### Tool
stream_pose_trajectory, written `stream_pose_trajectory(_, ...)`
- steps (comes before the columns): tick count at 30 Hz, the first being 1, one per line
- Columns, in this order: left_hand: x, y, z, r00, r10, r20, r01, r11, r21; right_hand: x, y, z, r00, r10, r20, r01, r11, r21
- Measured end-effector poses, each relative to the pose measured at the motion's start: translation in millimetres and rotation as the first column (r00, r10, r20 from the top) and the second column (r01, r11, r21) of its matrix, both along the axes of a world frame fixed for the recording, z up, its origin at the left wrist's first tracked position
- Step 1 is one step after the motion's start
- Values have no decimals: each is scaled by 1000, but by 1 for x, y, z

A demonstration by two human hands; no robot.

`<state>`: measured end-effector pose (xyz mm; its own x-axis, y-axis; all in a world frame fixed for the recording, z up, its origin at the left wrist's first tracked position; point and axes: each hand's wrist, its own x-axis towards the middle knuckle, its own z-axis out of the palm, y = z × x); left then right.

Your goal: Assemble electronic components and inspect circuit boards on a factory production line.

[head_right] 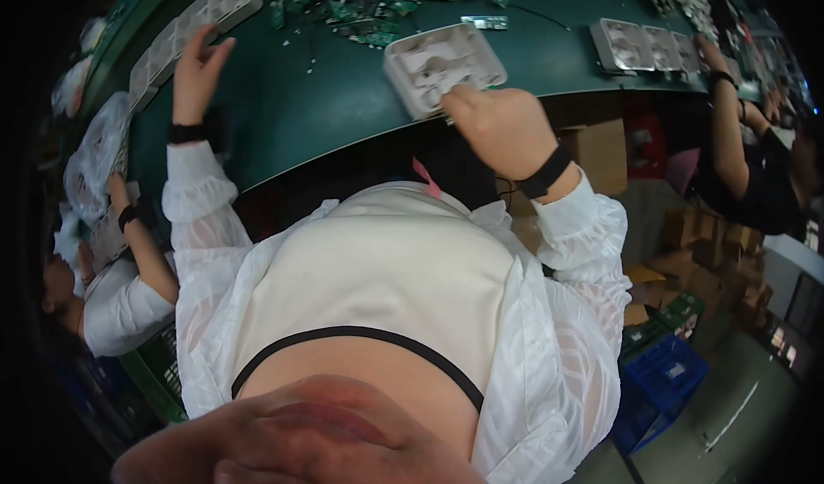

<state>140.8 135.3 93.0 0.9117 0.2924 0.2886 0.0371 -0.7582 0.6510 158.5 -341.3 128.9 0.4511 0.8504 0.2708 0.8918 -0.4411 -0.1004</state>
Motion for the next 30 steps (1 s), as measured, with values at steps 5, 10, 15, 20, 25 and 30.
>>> stream_pose_trajectory(5, 69, 36, -27, 1000, -5, -3, 6, 953, 302, 28, -90, -21, 953, -274, 131, 268, 962, 62)
stream_pose_trajectory(10, 85, 46, -48, 999, 19, -48, 10, 839, 544, 56, -137, -34, 901, -379, 211, 396, 917, -46)
stream_pose_trajectory(15, 94, 40, -36, 983, 126, -137, 9, 702, 712, 76, -154, -51, 852, -469, 232, 500, 860, -97)
stream_pose_trajectory(20, 79, 55, -40, 992, 105, -67, -16, 642, 767, 80, -135, -42, 820, -530, 215, 552, 833, -52)
stream_pose_trajectory(25, 26, 29, -20, 995, 80, 58, -98, 682, 725, 108, -98, -14, 887, -453, 92, 438, 887, 145)
stream_pose_trajectory(30, -58, -26, 7, 990, 53, 132, -127, 746, 653, 227, -78, -41, 852, -508, -123, 484, 856, -181)
